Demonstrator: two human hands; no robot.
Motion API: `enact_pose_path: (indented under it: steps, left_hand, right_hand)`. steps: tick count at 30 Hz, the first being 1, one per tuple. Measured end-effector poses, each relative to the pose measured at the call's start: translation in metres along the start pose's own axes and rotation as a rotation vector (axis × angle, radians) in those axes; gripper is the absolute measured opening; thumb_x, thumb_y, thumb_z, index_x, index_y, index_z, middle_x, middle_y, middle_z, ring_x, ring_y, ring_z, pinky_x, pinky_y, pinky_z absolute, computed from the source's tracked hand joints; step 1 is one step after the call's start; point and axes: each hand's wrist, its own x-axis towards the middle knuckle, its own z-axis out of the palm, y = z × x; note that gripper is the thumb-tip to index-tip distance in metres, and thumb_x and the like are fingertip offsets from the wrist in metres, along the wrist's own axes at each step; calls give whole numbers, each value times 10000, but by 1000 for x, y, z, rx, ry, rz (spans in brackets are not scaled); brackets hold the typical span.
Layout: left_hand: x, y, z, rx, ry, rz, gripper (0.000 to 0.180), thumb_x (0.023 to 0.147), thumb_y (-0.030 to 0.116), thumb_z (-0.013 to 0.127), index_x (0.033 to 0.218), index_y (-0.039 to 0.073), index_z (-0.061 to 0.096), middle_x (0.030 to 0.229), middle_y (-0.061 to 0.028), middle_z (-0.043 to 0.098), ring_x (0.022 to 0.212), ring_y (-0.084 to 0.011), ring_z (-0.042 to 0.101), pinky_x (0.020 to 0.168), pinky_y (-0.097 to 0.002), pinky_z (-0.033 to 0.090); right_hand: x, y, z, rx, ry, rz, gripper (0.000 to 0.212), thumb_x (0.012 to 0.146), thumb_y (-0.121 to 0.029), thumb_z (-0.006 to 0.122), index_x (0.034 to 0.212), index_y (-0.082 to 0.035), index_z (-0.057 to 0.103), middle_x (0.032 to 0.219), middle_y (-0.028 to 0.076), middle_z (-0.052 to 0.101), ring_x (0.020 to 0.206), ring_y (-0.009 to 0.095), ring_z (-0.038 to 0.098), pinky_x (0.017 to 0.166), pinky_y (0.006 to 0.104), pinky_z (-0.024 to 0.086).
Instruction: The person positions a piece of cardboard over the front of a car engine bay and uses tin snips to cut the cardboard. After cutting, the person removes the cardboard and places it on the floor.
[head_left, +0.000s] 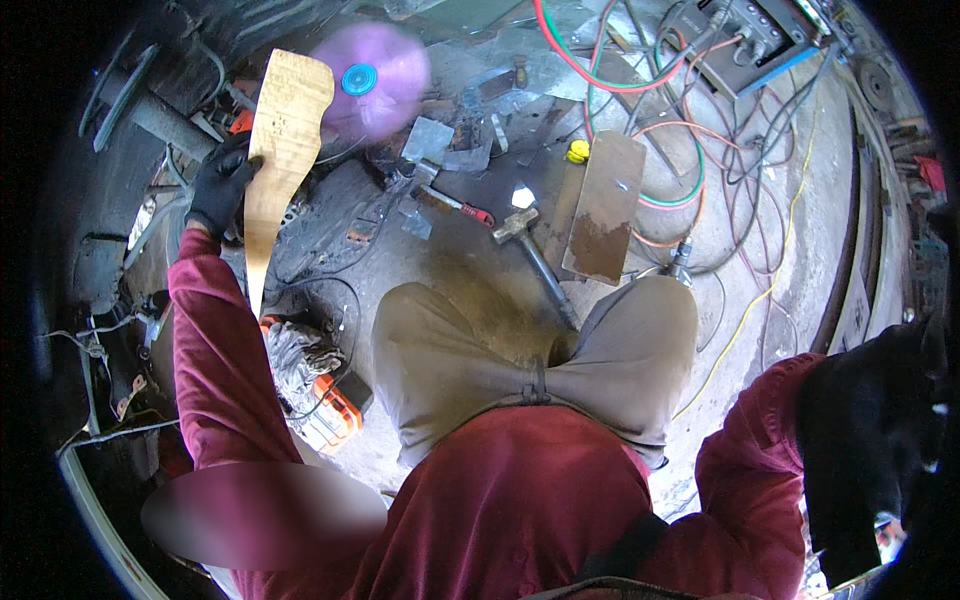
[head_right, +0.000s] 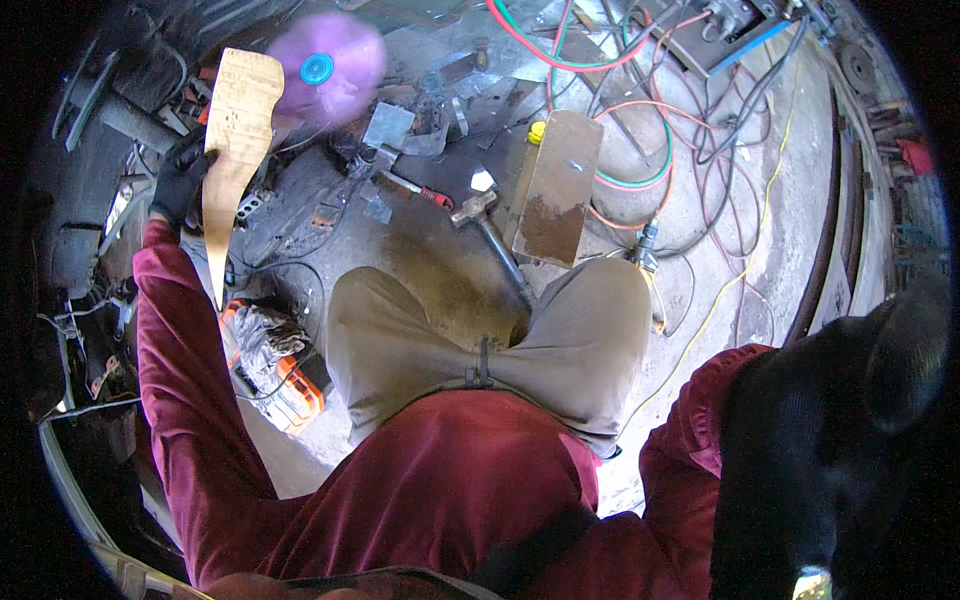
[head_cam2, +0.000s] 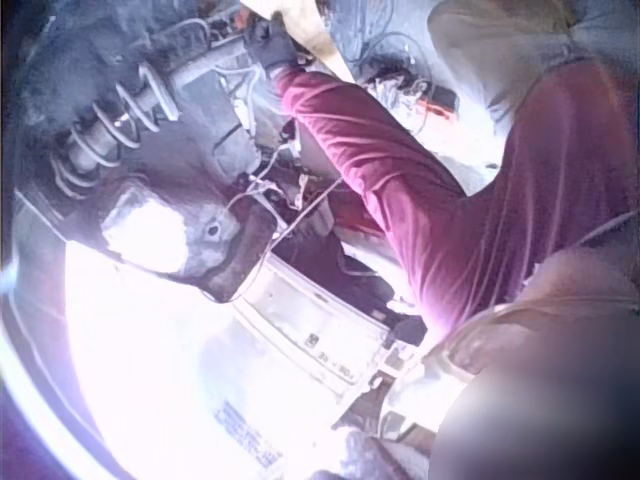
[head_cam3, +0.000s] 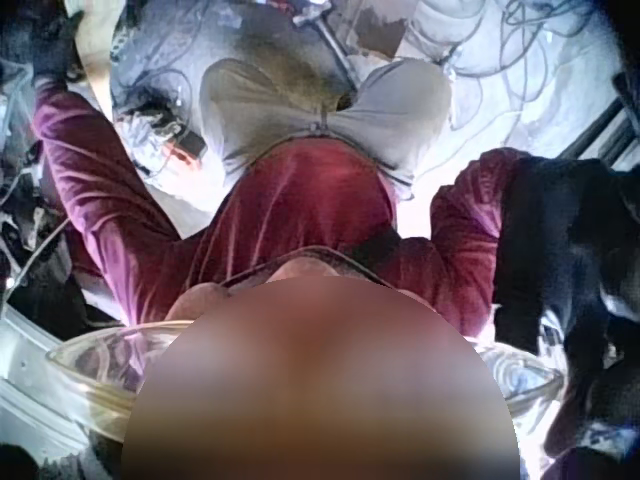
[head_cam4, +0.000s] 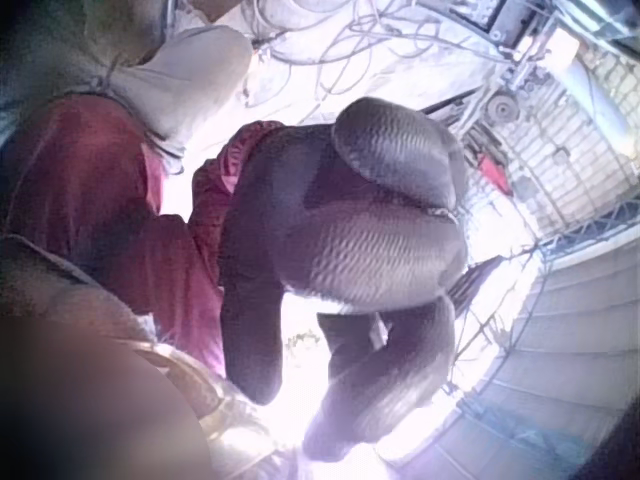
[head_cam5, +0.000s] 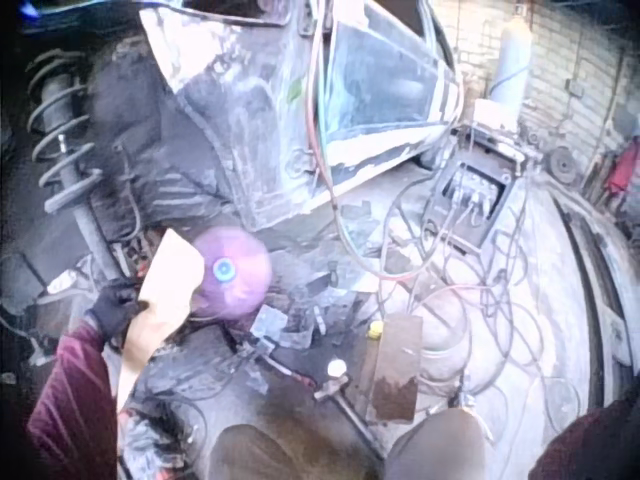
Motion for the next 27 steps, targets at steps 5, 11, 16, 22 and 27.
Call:
enact_pose_path:
  steps: [5, 11, 16, 22, 27]
  left_hand:
    - [1, 3, 2, -86, -15, -69, 333, 932, 175, 728, 1226, 18, 730, 1365, -126, 656, 1262, -251, 609, 1047, -352, 478]
    - [2, -3, -2, 153, -37, 173, 437, 944, 200, 728, 1334, 14, 666, 1340, -133, 682, 1243, -248, 623, 1082, -360, 453]
    - [9, -21, 4, 57, -73, 83, 379, 946, 236, 722, 1273, 46, 725, 1285, -105, 696, 1104, -221, 665, 958, -357, 509]
    - [19, -28, 1, 67, -94, 111, 342, 968, 192, 694, 1247, -5, 712, 1442, -130, 617, 1365, -288, 540, 1156, -380, 384]
    - [24, -33, 5, -5, -94, 110, 375, 959, 200, 693, 1287, 20, 695, 1374, -147, 652, 1297, -286, 584, 1126, -380, 413]
  right_hand:
    - [10, -26, -4, -31, -40, 11, 327, 1053, -224, 575, 1265, 19, 631, 1164, 182, 697, 1041, 269, 677, 943, 349, 531]
    - [14, -56, 14, -29, -30, 45, 338, 1046, -229, 583, 1265, 25, 623, 1176, 185, 690, 1054, 268, 672, 946, 361, 527]
    - [7, -76, 31, -9, 10, 142, 348, 1039, -234, 590, 1265, 30, 617, 1186, 187, 683, 1065, 268, 668, 950, 370, 524]
    - [-13, -102, 68, 28, 165, 313, 360, 1031, -239, 598, 1264, 36, 609, 1197, 190, 676, 1078, 268, 663, 953, 382, 520]
    - [-26, -138, 76, 61, 253, 440, 372, 1025, -244, 604, 1264, 40, 603, 1207, 192, 669, 1089, 268, 658, 956, 392, 517]
